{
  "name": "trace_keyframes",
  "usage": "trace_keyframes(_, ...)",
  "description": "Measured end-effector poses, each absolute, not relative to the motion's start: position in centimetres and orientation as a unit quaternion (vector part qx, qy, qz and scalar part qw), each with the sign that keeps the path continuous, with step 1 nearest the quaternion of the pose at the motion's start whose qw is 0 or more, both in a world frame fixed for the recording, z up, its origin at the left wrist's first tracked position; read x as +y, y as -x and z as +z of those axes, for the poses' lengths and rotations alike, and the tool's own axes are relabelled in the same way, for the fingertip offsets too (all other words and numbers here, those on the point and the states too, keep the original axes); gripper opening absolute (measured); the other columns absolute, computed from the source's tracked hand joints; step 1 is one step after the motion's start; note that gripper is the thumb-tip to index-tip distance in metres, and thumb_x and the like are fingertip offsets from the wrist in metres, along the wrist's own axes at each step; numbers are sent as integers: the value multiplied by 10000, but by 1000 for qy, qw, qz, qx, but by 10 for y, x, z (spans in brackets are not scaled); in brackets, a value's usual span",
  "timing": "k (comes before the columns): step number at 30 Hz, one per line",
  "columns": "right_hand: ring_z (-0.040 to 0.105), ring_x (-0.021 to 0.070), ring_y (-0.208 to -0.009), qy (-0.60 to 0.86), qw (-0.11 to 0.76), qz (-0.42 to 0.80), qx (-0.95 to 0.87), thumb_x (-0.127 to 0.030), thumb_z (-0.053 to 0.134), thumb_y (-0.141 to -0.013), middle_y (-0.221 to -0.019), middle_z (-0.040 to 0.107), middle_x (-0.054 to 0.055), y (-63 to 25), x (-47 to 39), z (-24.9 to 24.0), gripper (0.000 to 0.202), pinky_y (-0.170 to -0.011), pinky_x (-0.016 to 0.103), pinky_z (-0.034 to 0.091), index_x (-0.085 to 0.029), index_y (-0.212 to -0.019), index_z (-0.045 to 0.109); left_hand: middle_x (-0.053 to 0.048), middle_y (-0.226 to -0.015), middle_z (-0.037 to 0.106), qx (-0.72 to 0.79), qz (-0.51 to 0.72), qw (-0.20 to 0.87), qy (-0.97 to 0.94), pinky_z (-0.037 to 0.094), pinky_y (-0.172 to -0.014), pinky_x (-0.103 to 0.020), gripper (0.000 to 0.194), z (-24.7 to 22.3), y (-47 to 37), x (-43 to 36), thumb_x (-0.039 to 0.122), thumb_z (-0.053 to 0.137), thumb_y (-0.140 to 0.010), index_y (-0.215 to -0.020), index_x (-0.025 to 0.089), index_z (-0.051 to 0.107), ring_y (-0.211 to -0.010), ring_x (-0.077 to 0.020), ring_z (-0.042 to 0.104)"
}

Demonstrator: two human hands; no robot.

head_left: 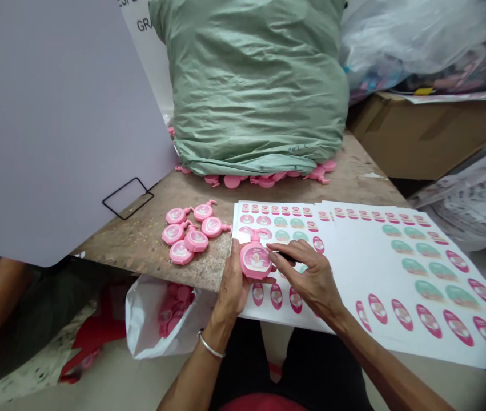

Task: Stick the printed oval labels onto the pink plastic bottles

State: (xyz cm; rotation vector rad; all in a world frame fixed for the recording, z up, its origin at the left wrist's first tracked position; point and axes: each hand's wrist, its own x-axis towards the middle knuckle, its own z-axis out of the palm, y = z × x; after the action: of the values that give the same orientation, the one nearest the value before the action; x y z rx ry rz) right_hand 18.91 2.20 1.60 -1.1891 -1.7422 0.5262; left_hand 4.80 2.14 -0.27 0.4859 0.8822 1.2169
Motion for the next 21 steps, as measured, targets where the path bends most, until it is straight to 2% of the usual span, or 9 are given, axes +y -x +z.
trace_keyframes(6, 517, 160, -665, 478, 465, 181, -723, -263, 622, -849, -679, 627, 15, -190, 17, 17, 148, -661, 337, 418, -203, -941, 720, -133, -1035, 701, 384, 545, 712, -220, 599, -656, -311, 540, -1, -49, 15, 551, 427, -900, -1181, 127, 608, -881, -233, 688)
trace_keyframes(21, 500, 160, -671, 482, 455, 166, -730, -261, 622, -852, -676, 606, 12, -189, 15, 16, 147, -670, 339, 411, -213, -957, 715, -97, -1064, 699, 388, 564, 700, -204, 604, -667, -289, 483, 9, -49, 14, 517, 478, -892, -1169, 153, 634, -929, -218, 675)
